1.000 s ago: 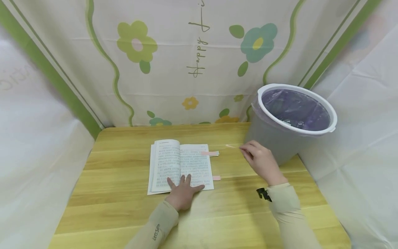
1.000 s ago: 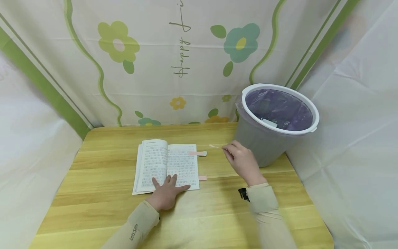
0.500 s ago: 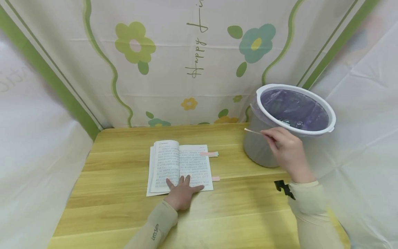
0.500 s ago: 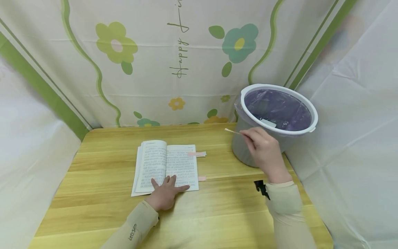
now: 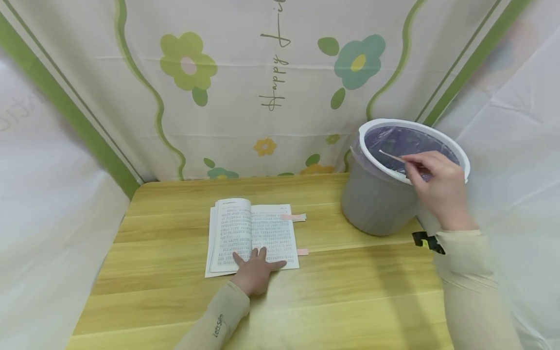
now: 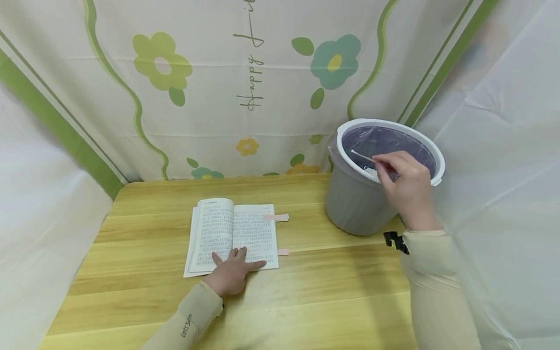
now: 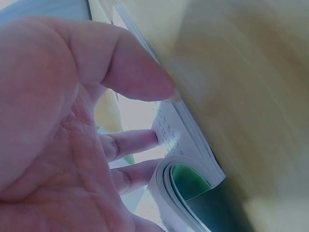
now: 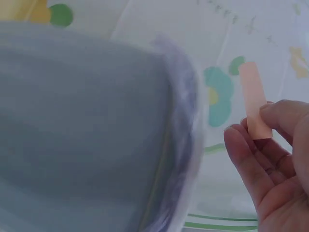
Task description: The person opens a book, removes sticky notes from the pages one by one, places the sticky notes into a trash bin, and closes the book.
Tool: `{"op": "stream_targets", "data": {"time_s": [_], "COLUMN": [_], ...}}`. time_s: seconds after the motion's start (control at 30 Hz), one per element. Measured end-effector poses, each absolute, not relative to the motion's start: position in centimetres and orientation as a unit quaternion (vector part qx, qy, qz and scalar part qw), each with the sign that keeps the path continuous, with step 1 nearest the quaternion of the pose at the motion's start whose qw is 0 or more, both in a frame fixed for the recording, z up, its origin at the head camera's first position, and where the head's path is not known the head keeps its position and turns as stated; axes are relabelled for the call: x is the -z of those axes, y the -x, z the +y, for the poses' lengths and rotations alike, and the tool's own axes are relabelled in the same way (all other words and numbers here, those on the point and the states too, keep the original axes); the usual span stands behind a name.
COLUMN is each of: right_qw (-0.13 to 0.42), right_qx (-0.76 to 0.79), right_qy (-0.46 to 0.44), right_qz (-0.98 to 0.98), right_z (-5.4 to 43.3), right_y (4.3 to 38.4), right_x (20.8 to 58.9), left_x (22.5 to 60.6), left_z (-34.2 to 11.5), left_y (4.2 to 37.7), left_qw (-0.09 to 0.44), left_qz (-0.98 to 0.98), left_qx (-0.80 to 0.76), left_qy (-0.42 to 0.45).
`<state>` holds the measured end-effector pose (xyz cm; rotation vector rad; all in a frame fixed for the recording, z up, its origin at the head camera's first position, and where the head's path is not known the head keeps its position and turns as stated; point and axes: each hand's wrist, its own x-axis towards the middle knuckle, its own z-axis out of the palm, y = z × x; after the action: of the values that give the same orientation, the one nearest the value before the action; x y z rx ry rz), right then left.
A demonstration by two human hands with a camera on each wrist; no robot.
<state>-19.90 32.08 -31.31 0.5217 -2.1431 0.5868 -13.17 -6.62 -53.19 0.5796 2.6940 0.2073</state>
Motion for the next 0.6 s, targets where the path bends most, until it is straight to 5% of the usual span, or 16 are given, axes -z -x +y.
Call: {"op": "stream_targets", "data": {"time_s": [0.6], "right_qw": [0.306], "right_qx": [-0.157], "right_qy": [-0.133], "right_qz": [-0.930], "right_z": [35.9], "right_y": [24.1], "right_x": [30.8], "left_x": [53.2], "left_z": [-6.7], "left_y": [13.0], "left_qw": [0.188], "left_qz": [0.955], "left_qx": [-0.091], "left_qy": [-0.208]}}
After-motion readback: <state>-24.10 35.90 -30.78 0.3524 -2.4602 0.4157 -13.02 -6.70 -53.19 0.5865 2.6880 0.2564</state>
